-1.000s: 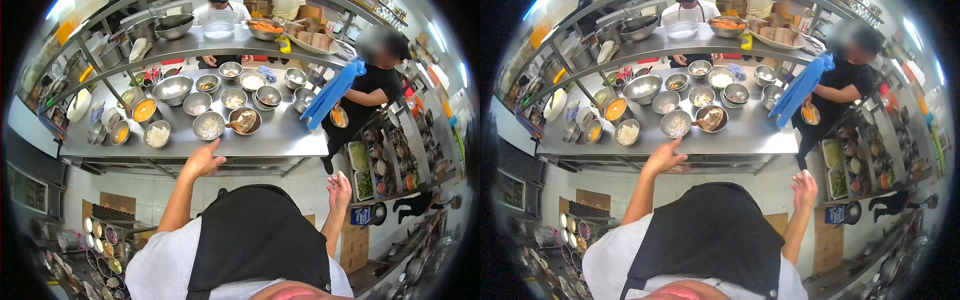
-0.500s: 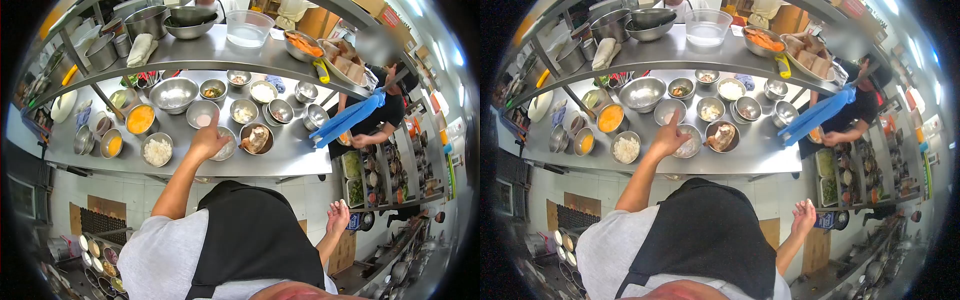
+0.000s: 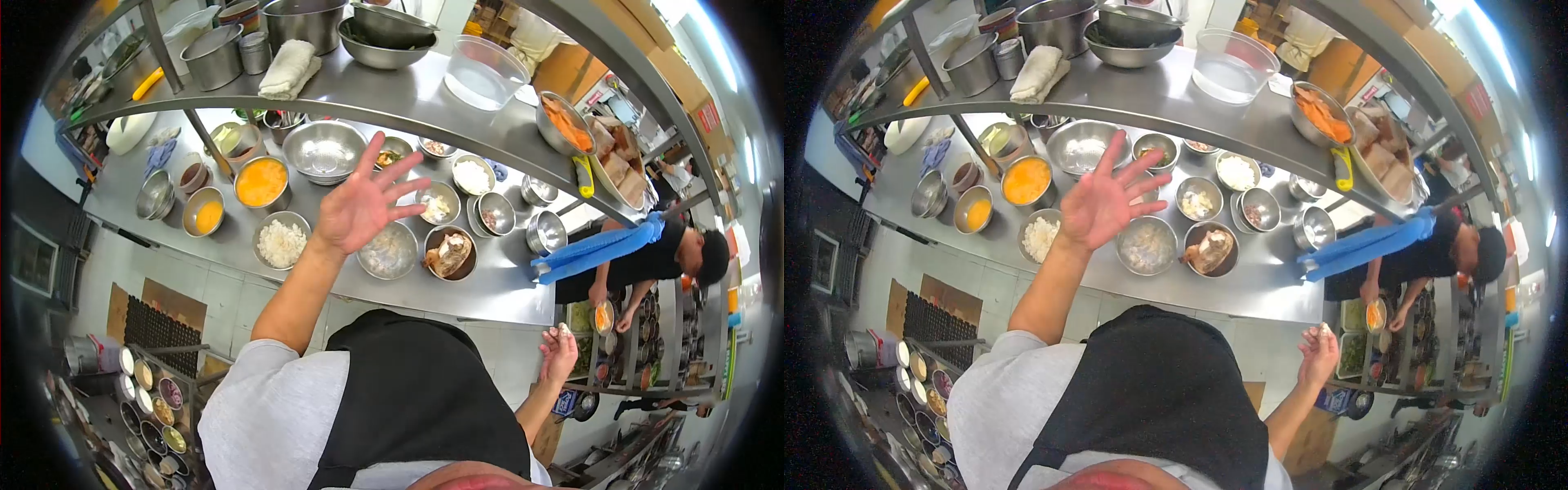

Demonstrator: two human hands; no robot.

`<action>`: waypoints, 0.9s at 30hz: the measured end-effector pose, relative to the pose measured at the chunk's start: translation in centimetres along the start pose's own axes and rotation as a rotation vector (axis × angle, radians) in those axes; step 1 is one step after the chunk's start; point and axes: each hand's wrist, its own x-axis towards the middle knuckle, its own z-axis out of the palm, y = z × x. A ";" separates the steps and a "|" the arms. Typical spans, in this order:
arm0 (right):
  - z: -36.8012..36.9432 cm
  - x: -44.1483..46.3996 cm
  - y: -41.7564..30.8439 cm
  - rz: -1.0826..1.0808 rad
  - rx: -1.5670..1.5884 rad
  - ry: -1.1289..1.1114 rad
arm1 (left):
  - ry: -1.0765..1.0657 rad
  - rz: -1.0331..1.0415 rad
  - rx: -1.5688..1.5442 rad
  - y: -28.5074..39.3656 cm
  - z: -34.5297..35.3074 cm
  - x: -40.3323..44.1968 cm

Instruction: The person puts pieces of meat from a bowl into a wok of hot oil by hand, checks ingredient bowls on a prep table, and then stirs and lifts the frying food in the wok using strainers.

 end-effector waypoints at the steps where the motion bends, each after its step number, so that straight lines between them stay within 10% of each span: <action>1: 0.5 0.3 0.2 0.003 0.007 -0.023 | 0.010 0.057 -0.051 -0.3 0.3 0.2; 6: 2.4 1.3 0.8 0.015 -0.003 -0.057 | 0.201 -0.223 0.284 -1.8 0.5 -1.6; 10: 2.1 1.2 1.9 0.046 0.004 -0.054 | -0.232 -0.635 1.969 -3.2 -2.9 -5.3; 19: 4.2 2.1 2.0 0.064 -0.011 -0.052 | 0.347 -0.374 1.758 -1.4 -8.9 -7.5; 27: 5.1 2.6 1.6 0.028 -0.035 -0.075 | 0.390 -0.364 1.749 -1.7 -11.5 -6.9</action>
